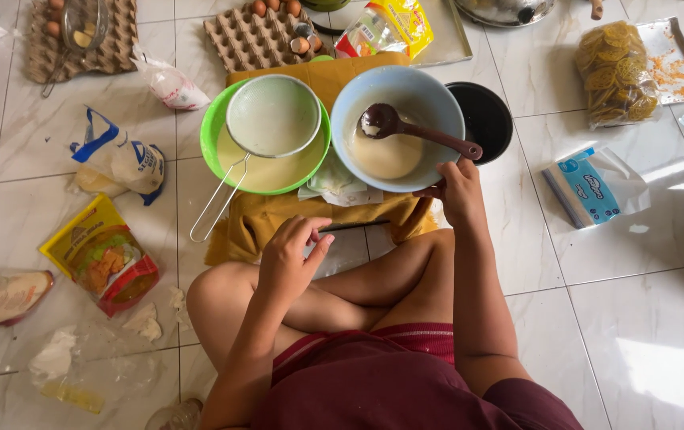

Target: Straining a liquid batter through a fine-mesh sieve into a bowl using a wooden spoon to assist the process.

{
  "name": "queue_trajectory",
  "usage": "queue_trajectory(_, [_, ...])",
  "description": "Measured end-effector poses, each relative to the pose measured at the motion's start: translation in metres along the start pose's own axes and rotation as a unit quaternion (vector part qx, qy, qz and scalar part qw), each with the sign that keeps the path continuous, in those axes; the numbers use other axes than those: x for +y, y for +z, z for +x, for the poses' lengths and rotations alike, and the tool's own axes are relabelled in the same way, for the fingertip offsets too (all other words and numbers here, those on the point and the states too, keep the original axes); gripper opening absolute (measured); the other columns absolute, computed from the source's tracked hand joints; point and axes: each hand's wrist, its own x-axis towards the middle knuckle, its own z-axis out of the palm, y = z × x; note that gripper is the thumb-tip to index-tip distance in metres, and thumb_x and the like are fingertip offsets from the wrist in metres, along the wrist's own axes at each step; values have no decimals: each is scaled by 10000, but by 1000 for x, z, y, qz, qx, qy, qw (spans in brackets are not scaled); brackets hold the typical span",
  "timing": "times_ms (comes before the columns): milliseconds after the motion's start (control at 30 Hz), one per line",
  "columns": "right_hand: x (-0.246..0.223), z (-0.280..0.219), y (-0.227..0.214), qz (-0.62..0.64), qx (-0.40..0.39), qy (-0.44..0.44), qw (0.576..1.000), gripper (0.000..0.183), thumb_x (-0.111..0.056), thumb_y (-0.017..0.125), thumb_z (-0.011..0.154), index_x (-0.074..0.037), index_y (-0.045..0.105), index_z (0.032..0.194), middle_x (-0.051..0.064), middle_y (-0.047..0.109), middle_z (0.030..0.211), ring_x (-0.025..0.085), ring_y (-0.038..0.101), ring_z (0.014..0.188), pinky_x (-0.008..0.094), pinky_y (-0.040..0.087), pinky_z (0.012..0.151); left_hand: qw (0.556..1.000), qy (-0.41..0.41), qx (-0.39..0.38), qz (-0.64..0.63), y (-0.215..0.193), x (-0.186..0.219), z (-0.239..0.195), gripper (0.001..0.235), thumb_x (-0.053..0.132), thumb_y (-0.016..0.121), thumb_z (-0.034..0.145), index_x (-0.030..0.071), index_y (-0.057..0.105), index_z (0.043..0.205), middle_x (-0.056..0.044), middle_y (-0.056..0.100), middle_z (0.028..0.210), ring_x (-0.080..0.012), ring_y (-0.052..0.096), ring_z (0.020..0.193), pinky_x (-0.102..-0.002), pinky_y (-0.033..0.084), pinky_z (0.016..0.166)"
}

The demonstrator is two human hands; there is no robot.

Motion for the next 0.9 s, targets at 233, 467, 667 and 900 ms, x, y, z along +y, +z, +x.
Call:
queue_trajectory(233, [-47,-58,8,-28,40,-42,998,261,-20,544,938,88,509,1174,253,622,918,384,708,693,571,644,576,1000,5,24,-14,-12,10,3,359,215,722,932,115,665,1272,-54,613,890,-214,637,809,-335,574,699])
queue_trajectory(467, [-66,-97,-18,-124,-23,-68,990,301,1,550,912,61,596,1203,176,608,888,277,668,755,506,610,587,971,-84,-45,-219,-9,20,23,695,336,547,1039,18,246,1579,-306,395,1485,-476,490,1319,-535,535,1000])
queue_trajectory(667, [-40,-86,-47,-113,-96,-81,986,408,5,531,873,88,605,1266,240,650,1022,363,691,932,613,583,681,942,-129,-117,-288,-19,44,38,788,429,498,1025,84,114,1621,-310,296,1585,-487,397,1405,-541,465,1092])
queue_trajectory(900, [-79,-94,16,-107,-179,-96,973,729,-17,496,846,-51,429,1571,215,634,1280,322,682,1038,463,622,679,908,-210,-134,-336,-16,31,29,795,380,499,1026,91,58,1621,-280,387,1556,-429,390,1437,-530,341,1182])
